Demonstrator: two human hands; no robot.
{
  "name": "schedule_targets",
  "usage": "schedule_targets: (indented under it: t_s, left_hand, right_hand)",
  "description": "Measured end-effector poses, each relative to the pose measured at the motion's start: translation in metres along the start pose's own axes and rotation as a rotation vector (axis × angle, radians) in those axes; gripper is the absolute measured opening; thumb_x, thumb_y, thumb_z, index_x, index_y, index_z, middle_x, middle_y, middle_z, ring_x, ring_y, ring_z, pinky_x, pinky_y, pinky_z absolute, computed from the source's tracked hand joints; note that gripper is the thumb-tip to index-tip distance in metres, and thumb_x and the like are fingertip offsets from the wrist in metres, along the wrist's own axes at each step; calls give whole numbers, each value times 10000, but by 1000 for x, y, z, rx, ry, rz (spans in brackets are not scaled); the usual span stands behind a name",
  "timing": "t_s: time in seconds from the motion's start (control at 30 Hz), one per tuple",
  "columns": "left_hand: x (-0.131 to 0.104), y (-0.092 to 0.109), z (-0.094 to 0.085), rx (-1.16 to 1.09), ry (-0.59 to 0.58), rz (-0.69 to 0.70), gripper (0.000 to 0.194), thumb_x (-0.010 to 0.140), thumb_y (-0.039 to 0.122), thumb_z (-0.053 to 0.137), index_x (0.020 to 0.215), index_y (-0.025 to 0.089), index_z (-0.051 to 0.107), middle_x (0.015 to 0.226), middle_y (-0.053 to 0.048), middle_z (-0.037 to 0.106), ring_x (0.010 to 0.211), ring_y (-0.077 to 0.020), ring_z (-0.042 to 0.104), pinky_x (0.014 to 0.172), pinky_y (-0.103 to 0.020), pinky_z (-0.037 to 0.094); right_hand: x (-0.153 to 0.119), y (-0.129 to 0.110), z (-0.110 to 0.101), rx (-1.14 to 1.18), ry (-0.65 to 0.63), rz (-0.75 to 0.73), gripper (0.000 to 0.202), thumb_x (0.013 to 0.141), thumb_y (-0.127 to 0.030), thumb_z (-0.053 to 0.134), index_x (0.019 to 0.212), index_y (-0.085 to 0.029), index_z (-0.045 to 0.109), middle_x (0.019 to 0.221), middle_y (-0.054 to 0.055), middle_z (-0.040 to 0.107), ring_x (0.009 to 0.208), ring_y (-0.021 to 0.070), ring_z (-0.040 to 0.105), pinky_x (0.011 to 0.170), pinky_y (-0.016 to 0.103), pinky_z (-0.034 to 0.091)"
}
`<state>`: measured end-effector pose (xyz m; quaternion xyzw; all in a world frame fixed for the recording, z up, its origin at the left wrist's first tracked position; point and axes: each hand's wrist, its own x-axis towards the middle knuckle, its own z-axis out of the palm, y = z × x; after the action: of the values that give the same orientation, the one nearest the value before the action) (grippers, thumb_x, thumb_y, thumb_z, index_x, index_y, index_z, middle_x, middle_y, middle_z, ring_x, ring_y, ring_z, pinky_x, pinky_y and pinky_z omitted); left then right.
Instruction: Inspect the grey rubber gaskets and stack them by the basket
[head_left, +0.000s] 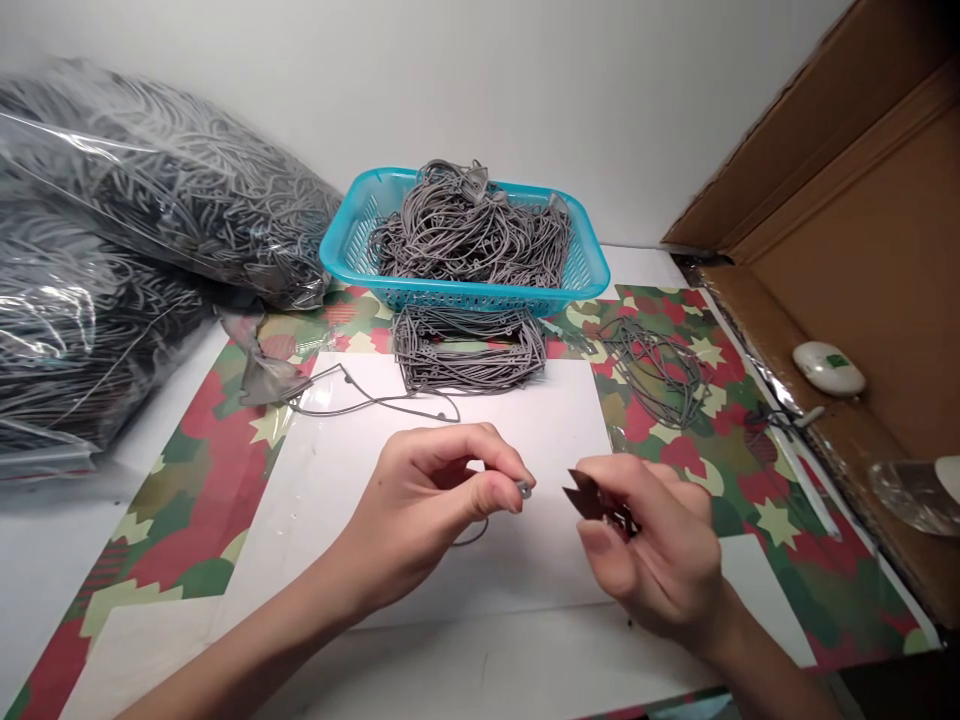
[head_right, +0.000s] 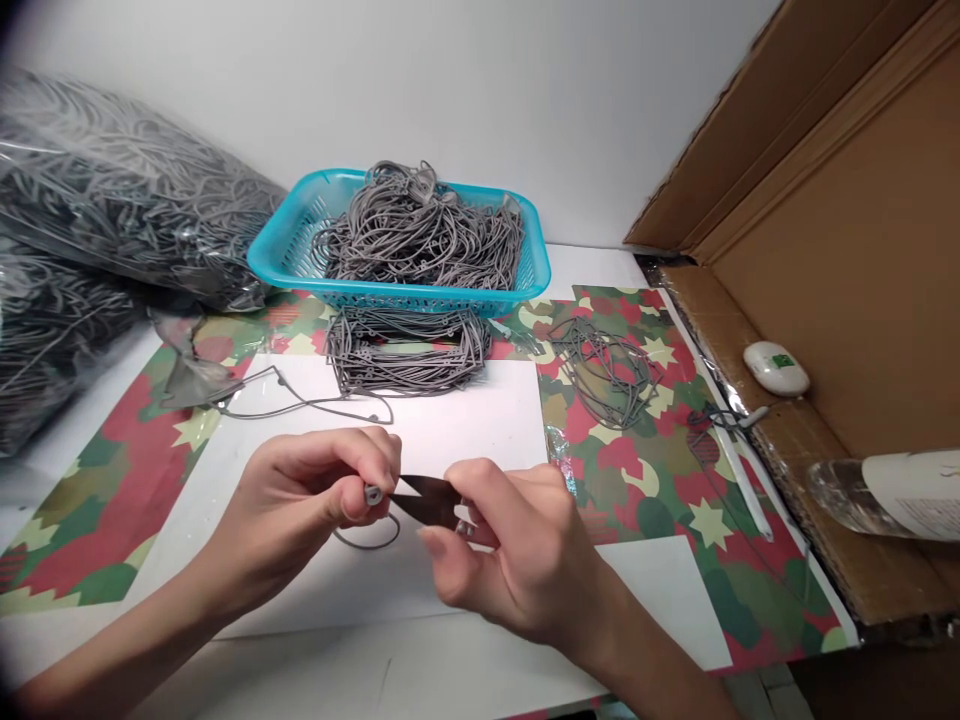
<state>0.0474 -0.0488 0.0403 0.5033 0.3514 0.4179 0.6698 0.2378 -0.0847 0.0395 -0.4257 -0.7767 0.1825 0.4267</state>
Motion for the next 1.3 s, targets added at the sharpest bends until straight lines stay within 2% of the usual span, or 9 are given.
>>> schedule_targets:
  t_s: [0.13, 0.3, 0.53, 0.67, 0.83, 1.0, 1.17, 1.3]
  left_hand:
    - [0, 2, 1, 24, 5, 24, 313, 719, 494, 789, 651, 196, 725, 555, 0, 552, 513, -95, 454, 433, -211, 362]
    - [2, 3, 1, 30, 1, 43, 293, 710, 477, 802, 644, 202, 726, 550, 8, 557, 496, -85, 432, 420, -206, 346]
    - [2, 2, 0, -10, 3, 60, 174, 726, 421, 804, 693, 256, 759, 579, 25, 609, 507, -73, 454, 429, -186, 356]
    - [1, 1, -1, -8, 29, 69, 146, 717, 394, 816, 701, 260, 759, 598, 25, 642, 544, -79, 513, 462, -178, 400]
    - [0, -1, -1, -9, 36, 82, 117, 721, 348, 822, 699, 256, 753, 605, 30, 658, 544, -75, 517, 466, -176, 403]
    - [0, 0, 0, -11, 35, 125, 82, 736, 236, 817, 693, 246, 747, 615, 37, 659, 589, -78, 560, 523, -173, 450]
    - [1, 0, 1, 24, 48, 186, 150, 722, 103, 790, 698, 244, 743, 615, 56, 658, 596, -70, 570, 534, -163, 457]
    - [1, 0, 0, 57, 52, 218, 193, 716, 55, 768, 715, 247, 745, 644, 61, 674, 627, -67, 586, 581, -156, 482]
  right_hand:
    - [4, 1, -1, -155, 17, -96, 55, 886, -210, 543, 836, -233, 544, 521, -48, 461, 421, 98, 379, 428, 239, 302]
    - [6, 1, -2, -241, -12, -159, 84, 888, -192, 512, 812, -223, 532, 490, -54, 476, 403, 91, 387, 431, 241, 295]
    - [5, 2, 0, -252, -55, -187, 60, 906, -183, 498, 853, -211, 505, 503, -65, 485, 402, 79, 414, 438, 242, 290]
    - [4, 3, 1, -263, -56, -188, 52, 923, -195, 499, 874, -208, 488, 517, -65, 485, 418, 78, 424, 446, 242, 295]
    - [3, 3, 2, -275, -40, -191, 60, 929, -202, 505, 870, -209, 498, 513, -66, 480, 415, 79, 413, 445, 243, 296]
    - [6, 3, 2, -298, -38, -199, 103, 944, -209, 491, 844, -194, 513, 502, -70, 466, 399, 73, 406, 433, 242, 289]
    - [8, 3, 4, -325, 23, -245, 179, 975, -205, 455, 808, -181, 516, 488, -81, 424, 394, 69, 374, 420, 238, 273]
    - [9, 4, 4, -341, 7, -252, 181, 972, -195, 459, 806, -168, 524, 496, -80, 423, 403, 71, 373, 420, 242, 271]
